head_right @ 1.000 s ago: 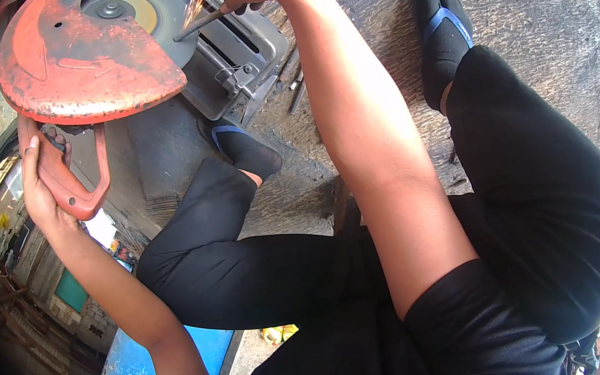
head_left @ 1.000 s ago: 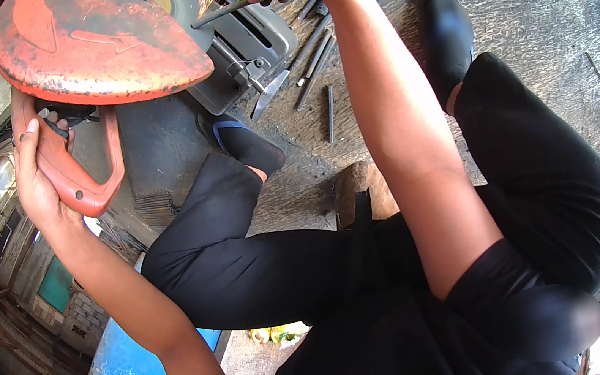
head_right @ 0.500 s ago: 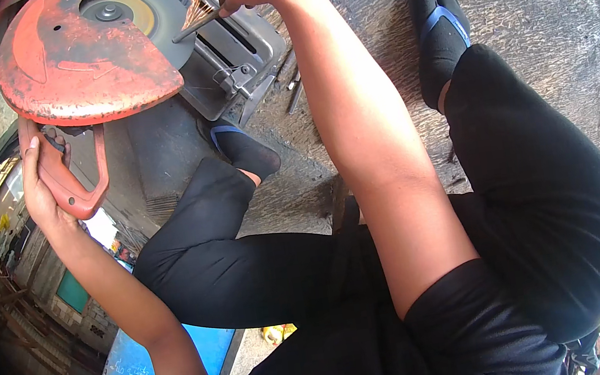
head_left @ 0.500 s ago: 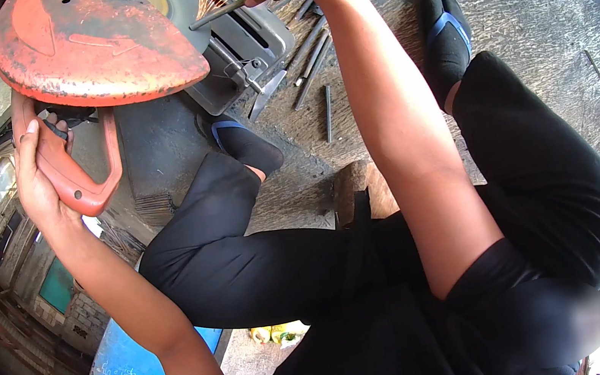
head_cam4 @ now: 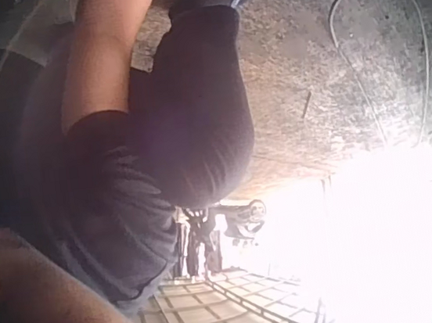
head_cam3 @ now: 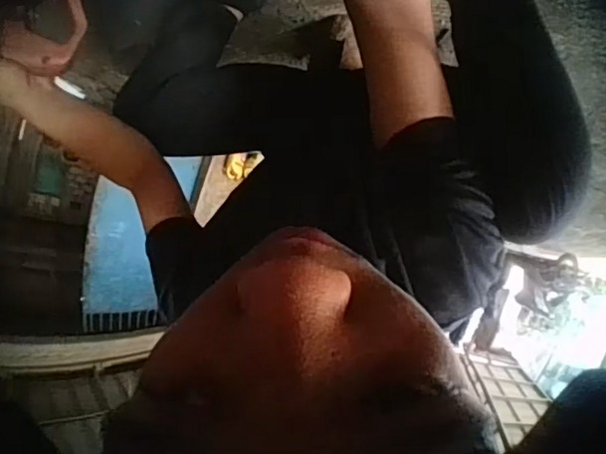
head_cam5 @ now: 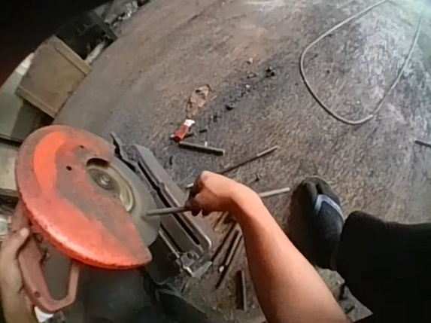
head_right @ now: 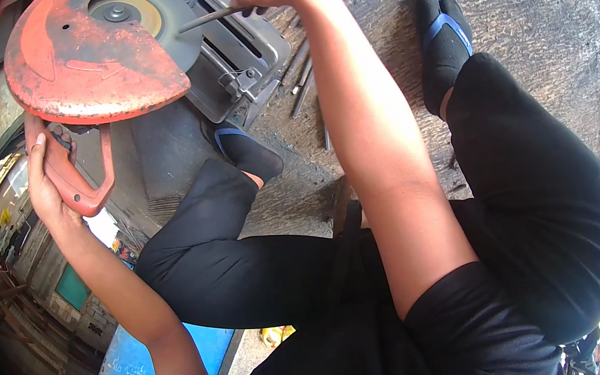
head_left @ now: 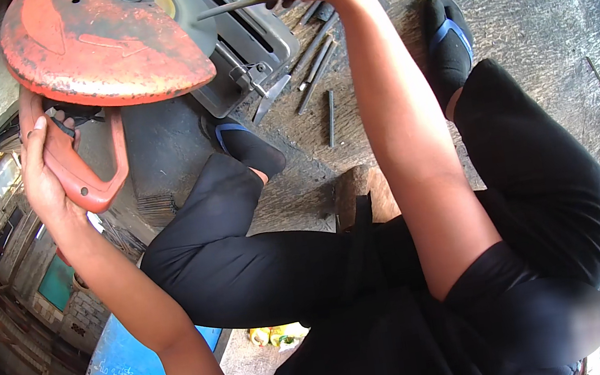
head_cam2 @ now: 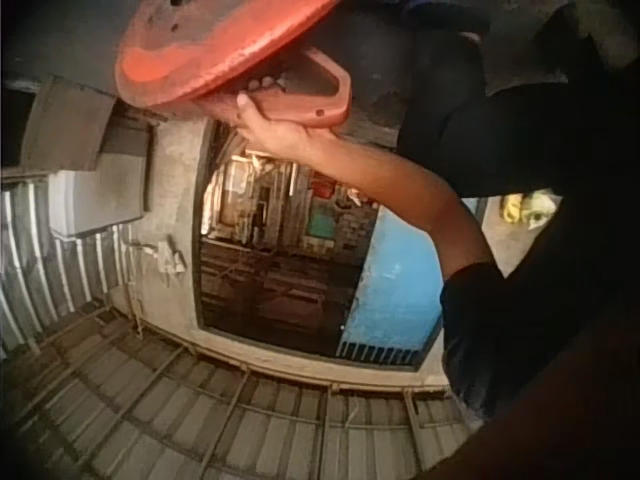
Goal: The person uses a circular saw to cut a metal rod, then picks up and checks another metal rod before setting it down.
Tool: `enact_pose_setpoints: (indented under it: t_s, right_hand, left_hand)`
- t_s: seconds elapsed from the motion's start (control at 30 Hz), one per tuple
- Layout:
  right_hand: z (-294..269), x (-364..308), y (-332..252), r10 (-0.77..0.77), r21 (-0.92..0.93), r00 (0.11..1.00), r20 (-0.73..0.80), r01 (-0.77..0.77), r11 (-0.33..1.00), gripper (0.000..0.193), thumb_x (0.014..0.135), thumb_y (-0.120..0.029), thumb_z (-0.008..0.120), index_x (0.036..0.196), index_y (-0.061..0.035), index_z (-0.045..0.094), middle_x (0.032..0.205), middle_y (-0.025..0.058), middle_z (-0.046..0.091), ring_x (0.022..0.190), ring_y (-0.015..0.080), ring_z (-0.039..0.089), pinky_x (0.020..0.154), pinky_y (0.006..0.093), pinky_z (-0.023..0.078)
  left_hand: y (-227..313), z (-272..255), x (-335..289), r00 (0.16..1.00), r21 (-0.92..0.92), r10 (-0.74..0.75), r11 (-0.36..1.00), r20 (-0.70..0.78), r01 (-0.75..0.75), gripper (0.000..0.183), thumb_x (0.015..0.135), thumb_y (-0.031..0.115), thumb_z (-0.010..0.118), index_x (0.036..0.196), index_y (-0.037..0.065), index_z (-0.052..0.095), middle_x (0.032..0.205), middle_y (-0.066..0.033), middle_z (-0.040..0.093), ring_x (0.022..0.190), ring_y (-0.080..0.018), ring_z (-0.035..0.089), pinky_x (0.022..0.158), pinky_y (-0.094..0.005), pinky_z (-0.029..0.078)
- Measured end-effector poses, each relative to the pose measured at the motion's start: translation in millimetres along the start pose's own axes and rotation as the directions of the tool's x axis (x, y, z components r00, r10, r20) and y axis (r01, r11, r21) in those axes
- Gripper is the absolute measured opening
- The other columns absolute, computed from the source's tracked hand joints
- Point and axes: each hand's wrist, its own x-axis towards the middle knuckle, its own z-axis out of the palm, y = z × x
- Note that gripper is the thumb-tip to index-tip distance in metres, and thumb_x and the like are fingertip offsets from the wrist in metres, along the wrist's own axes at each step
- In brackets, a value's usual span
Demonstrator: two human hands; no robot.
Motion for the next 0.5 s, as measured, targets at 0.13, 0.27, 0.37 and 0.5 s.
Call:
enact_pose_setpoints:
  t_s: [0.13, 0.27, 0.37, 0.5]
  right_hand:
    - [-2.8, -11.2, 20.6, -0.1, 0.059, 0.994, -0.041, 0.102, 0.993, 0.028, 0.07, -0.023, 0.072, 0.09, -0.0036, 0.072, 0.068, 0.0038, 0.064, 0.058, 0.0109, 0.054, 0.05, 0.0258, 0.04]
    - [2.9, -14.3, 44.6, -0.064, 0.434, 0.991, 0.118, 0.006, 0.901, 0.021, 0.073, -0.01, 0.076, 0.092, -0.0035, 0.071, 0.066, -0.0017, 0.061, 0.056, 0.0068, 0.052, 0.047, 0.0208, 0.037]
    - [7.2, -14.2, 56.7, -0.142, 0.631, 0.976, 0.167, 0.005, 0.776, 0.02, 0.074, -0.008, 0.076, 0.093, -0.004, 0.07, 0.07, -0.0004, 0.064, 0.059, 0.007, 0.056, 0.046, 0.0207, 0.038]
    - [12.9, -10.5, 64.5, -0.17, 0.706, 0.967, 0.189, -0.013, 0.708, 0.016, 0.076, -0.006, 0.073, 0.09, -0.0013, 0.067, 0.073, 0.004, 0.066, 0.061, 0.0078, 0.059, 0.049, 0.0199, 0.042]
  left_hand:
    - [-1.4, -6.0, 4.5, 0.997, -0.054, 0.041, 0.998, 0.062, -0.038, 0.056, 0.088, 0.014, 0.051, 0.139, -0.003, 0.037, 0.133, -0.0091, 0.051, 0.1, -0.0151, 0.057, 0.081, -0.0253, 0.045]
    - [-5.5, -12.7, 8.9, 0.995, -0.13, 0.061, 0.99, 0.078, -0.05, 0.049, 0.088, 0.013, 0.055, 0.133, -0.004, 0.045, 0.12, -0.0106, 0.058, 0.091, -0.0151, 0.058, 0.078, -0.0284, 0.047]
    - [-7.5, -17.9, 12.2, 0.992, -0.049, -0.071, 0.996, 0.102, 0.076, 0.058, 0.09, 0.024, 0.049, 0.144, 0.006, 0.034, 0.143, -0.0024, 0.042, 0.108, -0.0117, 0.049, 0.093, -0.0301, 0.036]
    - [-9.9, -19.9, 11.4, 0.999, -0.188, -0.02, 0.982, 0.039, 0.027, 0.04, 0.086, 0.014, 0.063, 0.122, -0.001, 0.052, 0.102, -0.011, 0.061, 0.091, -0.0186, 0.06, 0.077, -0.0321, 0.049]
